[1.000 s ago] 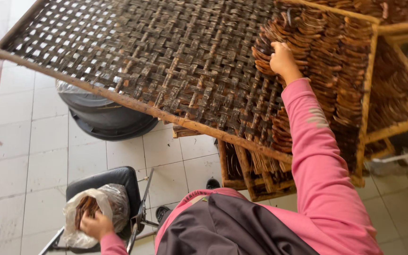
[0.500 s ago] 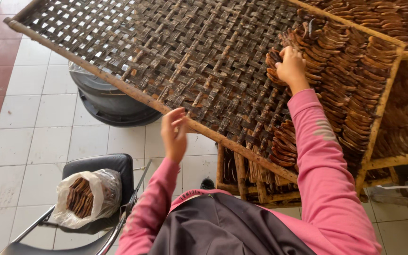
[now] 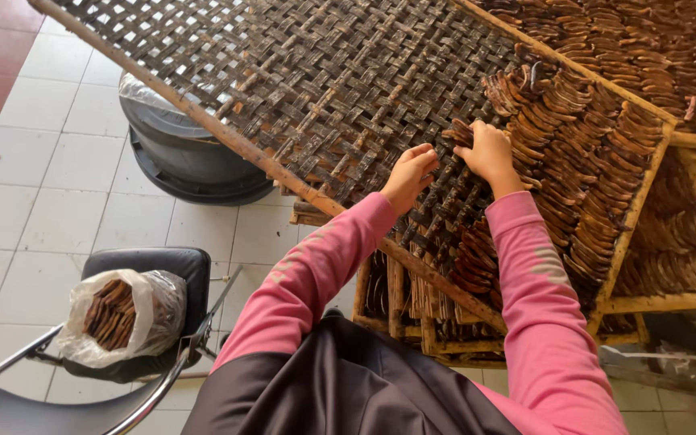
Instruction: The person picks up dried banana slices from a drying rack and places them into a plastic bag by hand.
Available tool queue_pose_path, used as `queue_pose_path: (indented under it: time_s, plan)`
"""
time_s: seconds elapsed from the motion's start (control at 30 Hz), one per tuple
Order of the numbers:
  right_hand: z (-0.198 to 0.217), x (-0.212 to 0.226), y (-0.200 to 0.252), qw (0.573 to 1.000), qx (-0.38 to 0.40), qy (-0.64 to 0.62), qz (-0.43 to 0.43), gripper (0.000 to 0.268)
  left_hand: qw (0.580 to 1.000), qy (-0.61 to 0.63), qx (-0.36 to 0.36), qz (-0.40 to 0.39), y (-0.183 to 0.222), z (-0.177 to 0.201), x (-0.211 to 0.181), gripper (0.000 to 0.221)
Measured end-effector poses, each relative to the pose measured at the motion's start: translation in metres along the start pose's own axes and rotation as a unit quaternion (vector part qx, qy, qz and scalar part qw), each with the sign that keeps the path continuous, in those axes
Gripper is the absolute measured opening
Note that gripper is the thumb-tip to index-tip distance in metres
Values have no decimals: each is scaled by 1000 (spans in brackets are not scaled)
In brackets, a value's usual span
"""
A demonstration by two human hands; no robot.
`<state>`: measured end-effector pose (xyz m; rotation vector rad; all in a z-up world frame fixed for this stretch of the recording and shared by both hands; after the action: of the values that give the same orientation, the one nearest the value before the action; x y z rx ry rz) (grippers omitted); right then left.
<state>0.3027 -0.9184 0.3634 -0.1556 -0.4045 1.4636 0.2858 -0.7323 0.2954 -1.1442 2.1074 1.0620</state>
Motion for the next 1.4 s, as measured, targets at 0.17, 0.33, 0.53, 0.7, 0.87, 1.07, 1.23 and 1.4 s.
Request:
queue_pose_path:
  time_s: [0.17, 0.33, 0.53, 0.7, 0.87, 1.07, 1.23, 1.4]
  plan:
    - [30, 36, 12, 988, 75, -114, -73, 47, 1000, 26, -2, 7, 12, 7, 3, 55]
    - [51, 127, 34, 895, 138, -425, -6, 50, 995, 97, -14, -8, 44, 34, -21, 50]
    - [67, 241, 54, 881, 161, -427, 127, 48, 953, 286, 50, -88, 96, 123, -80, 33]
    - [41, 356, 77, 850, 233, -452, 136, 48, 953, 284, -1, -107, 170, 227, -103, 30]
    - [-12, 474, 120, 813, 349, -419, 205, 42, 954, 235, -105, -154, 249, 346, -110, 26]
    - [-115, 614, 202, 744, 359, -446, 345, 38, 896, 296, -272, -186, 317, 503, -71, 27]
    - [-212, 680, 278, 688, 518, -454, 228, 26, 822, 390, -363, -201, 357, 599, -10, 19]
    - [-286, 734, 320, 587, 622, -518, -4, 14, 700, 478, -471, -242, 405, 686, 30, 23]
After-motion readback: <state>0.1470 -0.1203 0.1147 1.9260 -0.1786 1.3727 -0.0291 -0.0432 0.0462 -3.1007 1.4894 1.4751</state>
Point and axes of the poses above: each hand's wrist, its own y-axis away from the middle knuckle, its own z-axis out of the back of the hand, x = y × z, the point moved 4 cm from there along -y, towards the middle knuckle, and after that the axes turned 12 degrees about -x, right-handed, at the moved point
